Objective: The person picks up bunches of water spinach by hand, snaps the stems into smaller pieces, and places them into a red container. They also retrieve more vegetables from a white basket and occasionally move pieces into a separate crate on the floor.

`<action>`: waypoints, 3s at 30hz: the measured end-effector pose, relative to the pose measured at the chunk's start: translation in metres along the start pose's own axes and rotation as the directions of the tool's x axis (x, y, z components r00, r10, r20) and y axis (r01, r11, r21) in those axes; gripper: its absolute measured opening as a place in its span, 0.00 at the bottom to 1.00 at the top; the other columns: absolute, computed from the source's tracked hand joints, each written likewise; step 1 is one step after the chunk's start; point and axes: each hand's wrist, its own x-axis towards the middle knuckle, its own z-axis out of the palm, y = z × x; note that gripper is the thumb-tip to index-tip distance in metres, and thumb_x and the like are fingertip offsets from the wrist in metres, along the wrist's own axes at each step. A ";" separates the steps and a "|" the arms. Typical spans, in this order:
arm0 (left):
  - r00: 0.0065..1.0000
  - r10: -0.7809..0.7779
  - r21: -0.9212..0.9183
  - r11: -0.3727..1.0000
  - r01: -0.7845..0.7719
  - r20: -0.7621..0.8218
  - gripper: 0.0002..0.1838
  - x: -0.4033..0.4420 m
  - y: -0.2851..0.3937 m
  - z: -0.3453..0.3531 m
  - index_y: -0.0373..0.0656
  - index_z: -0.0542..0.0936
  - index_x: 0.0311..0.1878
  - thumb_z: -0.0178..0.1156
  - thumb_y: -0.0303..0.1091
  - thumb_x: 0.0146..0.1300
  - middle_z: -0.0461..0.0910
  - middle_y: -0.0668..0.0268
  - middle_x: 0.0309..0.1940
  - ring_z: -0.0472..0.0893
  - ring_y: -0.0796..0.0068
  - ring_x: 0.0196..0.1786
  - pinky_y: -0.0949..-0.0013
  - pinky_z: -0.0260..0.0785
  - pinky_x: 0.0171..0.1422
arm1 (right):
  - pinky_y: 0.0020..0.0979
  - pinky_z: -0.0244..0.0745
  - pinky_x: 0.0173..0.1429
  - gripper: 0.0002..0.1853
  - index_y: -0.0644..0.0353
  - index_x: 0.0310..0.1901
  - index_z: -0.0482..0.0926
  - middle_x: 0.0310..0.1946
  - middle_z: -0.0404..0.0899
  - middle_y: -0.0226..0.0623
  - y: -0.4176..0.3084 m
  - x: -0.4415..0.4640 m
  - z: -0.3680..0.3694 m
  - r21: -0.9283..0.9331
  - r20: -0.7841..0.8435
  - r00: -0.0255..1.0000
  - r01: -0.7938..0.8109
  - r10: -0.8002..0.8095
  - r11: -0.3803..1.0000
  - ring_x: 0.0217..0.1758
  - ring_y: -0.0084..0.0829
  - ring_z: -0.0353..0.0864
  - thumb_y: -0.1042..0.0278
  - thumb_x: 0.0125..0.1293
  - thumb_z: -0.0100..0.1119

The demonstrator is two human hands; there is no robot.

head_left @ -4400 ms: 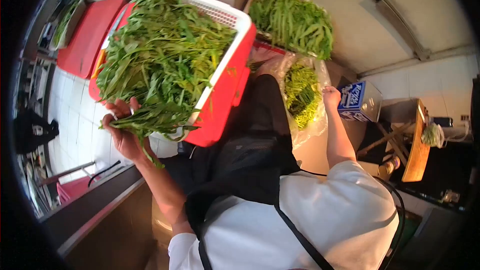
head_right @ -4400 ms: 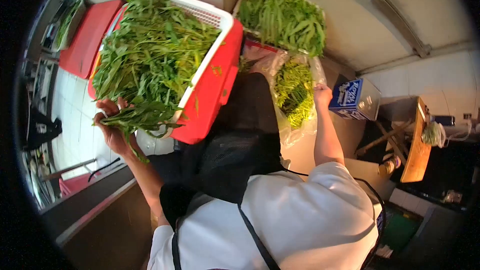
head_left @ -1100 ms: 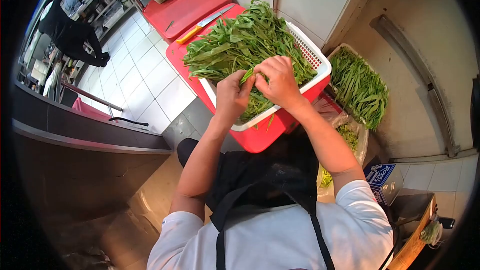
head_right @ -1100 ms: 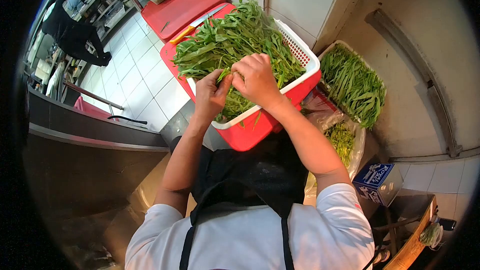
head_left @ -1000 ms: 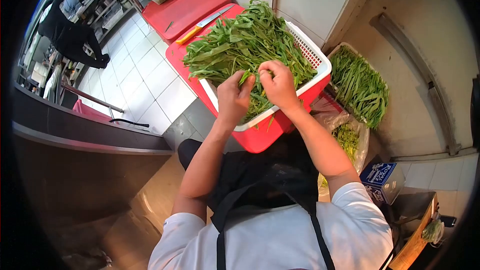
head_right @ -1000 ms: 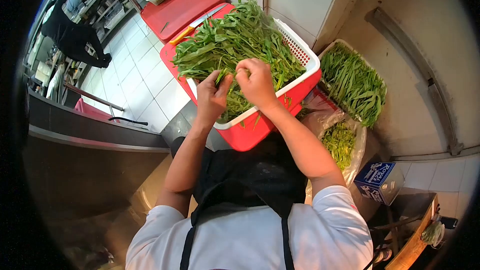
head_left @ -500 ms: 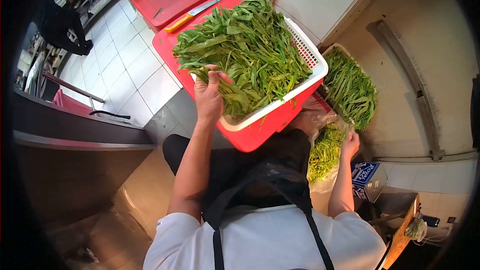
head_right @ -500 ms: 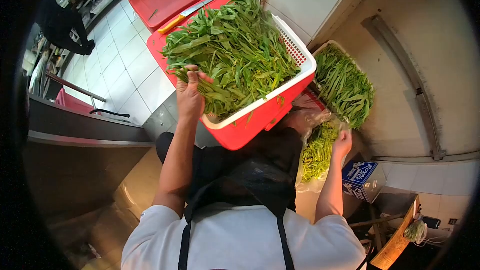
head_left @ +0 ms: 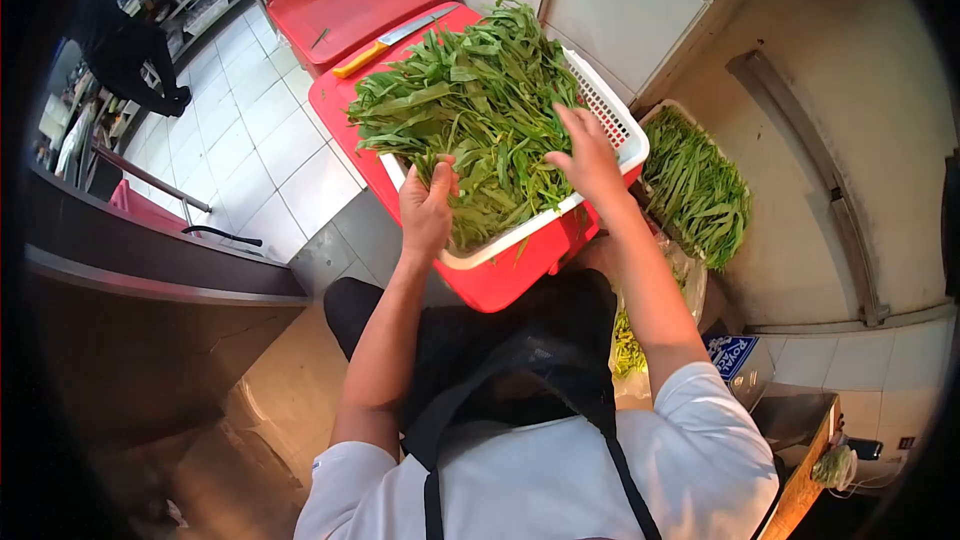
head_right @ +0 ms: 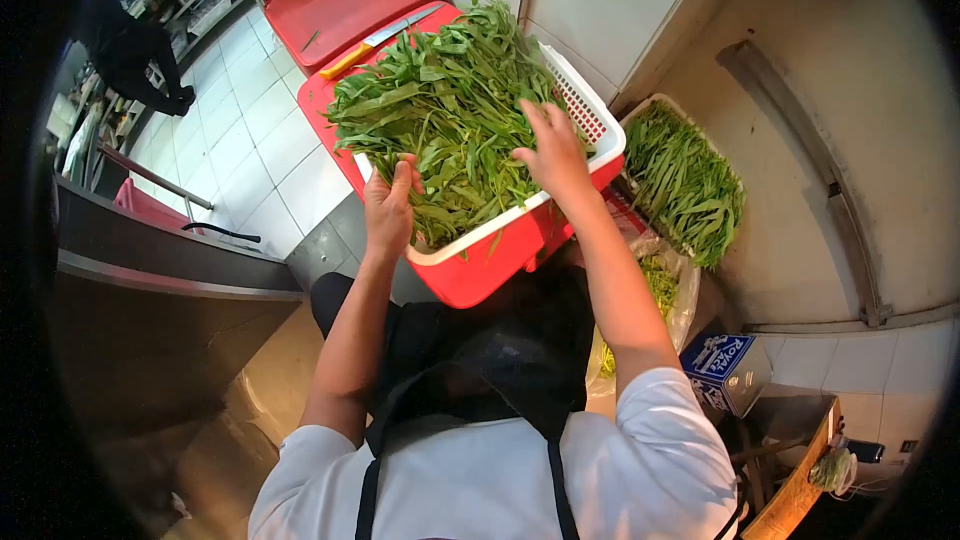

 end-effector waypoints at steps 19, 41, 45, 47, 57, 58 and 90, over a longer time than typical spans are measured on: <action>0.999 -0.015 -0.029 0.999 0.016 0.035 0.10 0.001 -0.003 -0.004 0.39 0.79 0.50 0.57 0.36 0.77 0.76 0.73 0.32 0.72 0.84 0.34 0.77 0.65 0.40 | 0.23 0.72 0.50 0.11 0.67 0.50 0.78 0.40 0.81 0.30 -0.034 0.077 -0.066 0.618 -0.243 0.955 0.017 0.170 0.786 0.41 0.19 0.76 0.79 0.66 0.56; 0.999 -0.025 -0.033 0.999 0.027 0.042 0.09 0.001 -0.002 -0.002 0.39 0.78 0.49 0.57 0.35 0.77 0.75 0.73 0.30 0.72 0.84 0.33 0.77 0.65 0.39 | 0.32 0.79 0.44 0.10 0.63 0.47 0.84 0.34 0.87 0.38 0.024 0.049 -0.015 0.311 -0.158 0.968 -0.139 0.195 0.940 0.37 0.30 0.87 0.70 0.68 0.60; 0.997 -0.022 -0.036 0.999 0.024 0.070 0.09 0.004 -0.003 -0.003 0.39 0.78 0.50 0.58 0.35 0.77 0.76 0.73 0.31 0.72 0.84 0.34 0.77 0.65 0.40 | 0.32 0.78 0.44 0.09 0.62 0.46 0.86 0.35 0.86 0.39 0.006 0.038 -0.001 0.228 0.006 0.994 0.108 -0.112 0.968 0.36 0.33 0.84 0.69 0.68 0.63; 0.997 -0.022 -0.023 0.999 0.024 0.073 0.09 0.003 -0.002 -0.003 0.39 0.78 0.50 0.58 0.35 0.77 0.76 0.73 0.32 0.72 0.84 0.34 0.77 0.64 0.40 | 0.39 0.79 0.50 0.10 0.61 0.45 0.86 0.41 0.87 0.45 0.003 0.043 0.014 0.229 0.007 0.992 0.120 -0.125 0.966 0.43 0.46 0.85 0.69 0.65 0.65; 0.999 -0.006 -0.054 0.998 0.008 0.050 0.10 0.001 -0.010 -0.003 0.39 0.79 0.50 0.58 0.36 0.77 0.77 0.71 0.33 0.74 0.81 0.35 0.74 0.66 0.41 | 0.38 0.78 0.49 0.07 0.60 0.41 0.83 0.42 0.85 0.47 0.001 0.078 0.026 0.449 -0.057 0.995 -0.047 0.081 0.892 0.43 0.44 0.84 0.69 0.65 0.65; 0.999 -0.002 -0.041 0.999 0.004 0.051 0.10 0.002 -0.010 -0.004 0.39 0.80 0.50 0.58 0.36 0.77 0.77 0.71 0.32 0.74 0.81 0.35 0.74 0.66 0.41 | 0.37 0.78 0.48 0.06 0.60 0.41 0.83 0.42 0.85 0.47 0.002 0.080 0.022 0.581 -0.073 0.985 -0.086 0.157 0.809 0.41 0.44 0.85 0.69 0.65 0.64; 0.998 -0.017 0.063 0.998 0.014 0.053 0.08 -0.003 0.002 -0.001 0.40 0.79 0.50 0.56 0.35 0.77 0.75 0.74 0.31 0.72 0.84 0.34 0.77 0.63 0.40 | 0.24 0.77 0.42 0.11 0.63 0.50 0.80 0.33 0.80 0.29 -0.041 0.050 -0.073 0.854 0.261 0.960 -0.279 0.103 0.439 0.32 0.19 0.76 0.63 0.75 0.60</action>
